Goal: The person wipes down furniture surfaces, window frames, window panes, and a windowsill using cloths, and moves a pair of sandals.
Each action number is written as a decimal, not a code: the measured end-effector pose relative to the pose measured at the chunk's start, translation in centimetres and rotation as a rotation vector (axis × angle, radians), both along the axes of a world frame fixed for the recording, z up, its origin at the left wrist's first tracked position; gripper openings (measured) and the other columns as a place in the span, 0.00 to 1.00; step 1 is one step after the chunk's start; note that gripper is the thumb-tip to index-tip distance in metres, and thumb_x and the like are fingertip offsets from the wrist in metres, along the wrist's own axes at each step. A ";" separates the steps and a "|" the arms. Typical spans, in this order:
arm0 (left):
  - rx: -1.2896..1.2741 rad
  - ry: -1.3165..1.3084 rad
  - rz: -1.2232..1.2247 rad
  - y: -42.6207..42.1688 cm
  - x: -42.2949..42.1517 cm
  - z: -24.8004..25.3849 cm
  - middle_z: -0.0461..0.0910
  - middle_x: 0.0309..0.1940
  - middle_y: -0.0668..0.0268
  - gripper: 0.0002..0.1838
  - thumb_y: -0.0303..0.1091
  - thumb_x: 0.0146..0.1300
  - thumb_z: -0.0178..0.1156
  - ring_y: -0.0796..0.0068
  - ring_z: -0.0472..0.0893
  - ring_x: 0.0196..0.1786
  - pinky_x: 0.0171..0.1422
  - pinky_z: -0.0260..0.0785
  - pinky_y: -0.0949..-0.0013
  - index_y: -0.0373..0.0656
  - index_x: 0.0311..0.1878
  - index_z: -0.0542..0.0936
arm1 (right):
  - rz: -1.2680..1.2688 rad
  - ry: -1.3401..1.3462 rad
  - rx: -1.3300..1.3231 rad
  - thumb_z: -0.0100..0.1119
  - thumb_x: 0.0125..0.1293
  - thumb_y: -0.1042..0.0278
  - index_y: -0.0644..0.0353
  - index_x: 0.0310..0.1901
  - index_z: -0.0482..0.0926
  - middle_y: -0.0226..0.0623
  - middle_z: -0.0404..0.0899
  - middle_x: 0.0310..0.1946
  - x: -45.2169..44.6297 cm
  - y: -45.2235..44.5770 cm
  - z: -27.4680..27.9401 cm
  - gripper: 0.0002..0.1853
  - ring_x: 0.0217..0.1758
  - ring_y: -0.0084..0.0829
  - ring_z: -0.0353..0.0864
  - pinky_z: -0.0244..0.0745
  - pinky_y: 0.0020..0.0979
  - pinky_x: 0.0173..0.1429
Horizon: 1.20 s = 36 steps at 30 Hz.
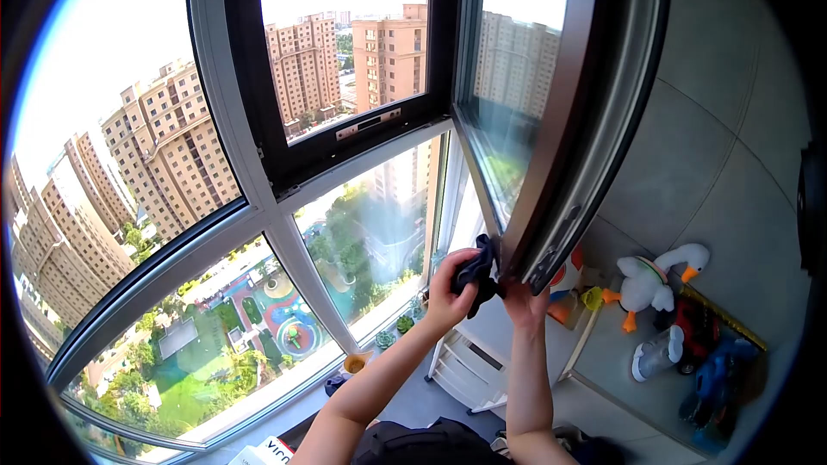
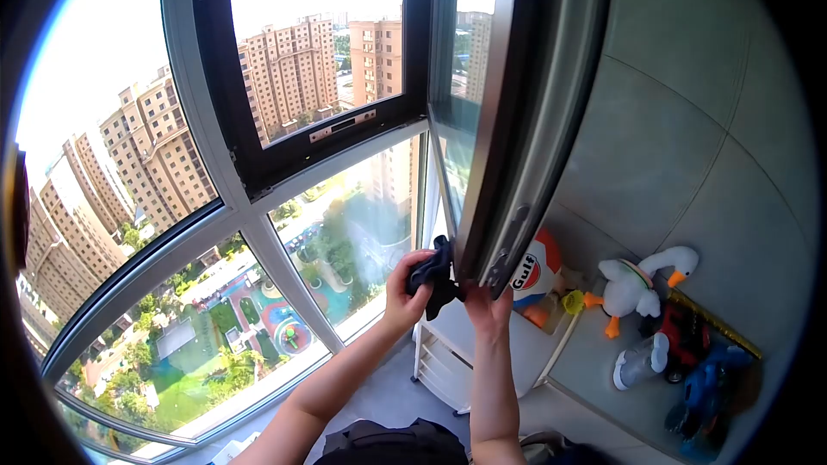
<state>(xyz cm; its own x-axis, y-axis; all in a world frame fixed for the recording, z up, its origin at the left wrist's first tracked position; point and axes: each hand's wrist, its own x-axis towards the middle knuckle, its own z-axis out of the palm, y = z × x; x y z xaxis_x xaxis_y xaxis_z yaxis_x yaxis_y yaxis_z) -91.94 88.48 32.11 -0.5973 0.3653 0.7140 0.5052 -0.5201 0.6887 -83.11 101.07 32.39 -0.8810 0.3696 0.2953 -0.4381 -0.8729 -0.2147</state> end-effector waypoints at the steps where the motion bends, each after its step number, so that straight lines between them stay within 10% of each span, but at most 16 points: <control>1: -0.012 -0.047 -0.036 0.5 0.1 -0.5 0.74 0.50 0.58 0.23 0.17 0.50 0.49 0.68 0.74 0.53 0.60 0.64 0.70 0.36 0.53 0.71 | -0.003 0.033 -0.019 0.60 0.61 0.64 0.56 0.55 0.75 0.40 0.75 0.55 0.2 1.6 -1.1 0.20 0.57 0.37 0.74 0.69 0.40 0.61; 10: -0.128 -0.386 0.351 -3.5 -1.0 -6.2 0.76 0.43 0.60 0.24 0.22 0.54 0.53 0.71 0.77 0.46 0.52 0.69 0.70 0.42 0.57 0.68 | -0.089 0.148 -0.436 0.51 0.53 0.79 0.65 0.42 0.70 0.38 0.73 0.35 2.5 9.0 -2.7 0.13 0.39 0.29 0.72 0.69 0.29 0.44; 13: -0.148 -0.445 0.514 -7.0 -2.1 -8.1 0.75 0.48 0.57 0.26 0.22 0.53 0.55 0.69 0.76 0.47 0.54 0.68 0.70 0.40 0.59 0.66 | -0.133 0.338 -0.395 0.49 0.66 0.74 0.65 0.47 0.73 0.33 0.74 0.27 0.1 7.7 -4.7 0.09 0.30 0.23 0.73 0.69 0.26 0.42; 17: 0.164 -0.215 0.893 -13.4 -5.4 -8.7 0.67 0.58 0.52 0.27 0.19 0.52 0.55 0.61 0.70 0.59 0.62 0.63 0.64 0.38 0.59 0.65 | 0.113 0.069 -0.379 0.46 0.68 0.71 0.64 0.52 0.73 0.30 0.73 0.27 -5.3 -1.7 -9.7 0.13 0.29 0.23 0.72 0.68 0.26 0.41; 24: -0.300 0.478 1.355 -21.9 -16.5 1.3 0.61 0.62 0.46 0.28 0.22 0.51 0.56 0.42 0.63 0.63 0.65 0.58 0.50 0.43 0.58 0.66 | 0.474 -0.245 -0.361 0.45 0.69 0.68 0.59 0.48 0.77 0.27 0.73 0.26 -12.6 -18.9 -12.3 0.12 0.30 0.22 0.72 0.68 0.27 0.41; 29: -0.863 0.833 1.543 -25.9 -20.8 0.1 0.69 0.59 0.68 0.19 0.36 0.55 0.58 0.65 0.65 0.65 0.68 0.51 0.48 0.56 0.52 0.77 | 0.555 -0.293 -0.251 0.45 0.69 0.69 0.58 0.48 0.77 0.26 0.71 0.25 -18.8 -27.7 -9.5 0.12 0.29 0.22 0.69 0.67 0.26 0.40; 36: -0.838 0.689 1.882 -43.7 -15.6 -0.4 0.71 0.56 0.57 0.17 0.34 0.58 0.55 0.52 0.66 0.62 0.67 0.53 0.49 0.50 0.52 0.75 | 0.620 -0.252 -0.215 0.47 0.67 0.69 0.57 0.48 0.77 0.26 0.72 0.25 -23.1 -34.0 -10.8 0.11 0.29 0.22 0.72 0.68 0.26 0.40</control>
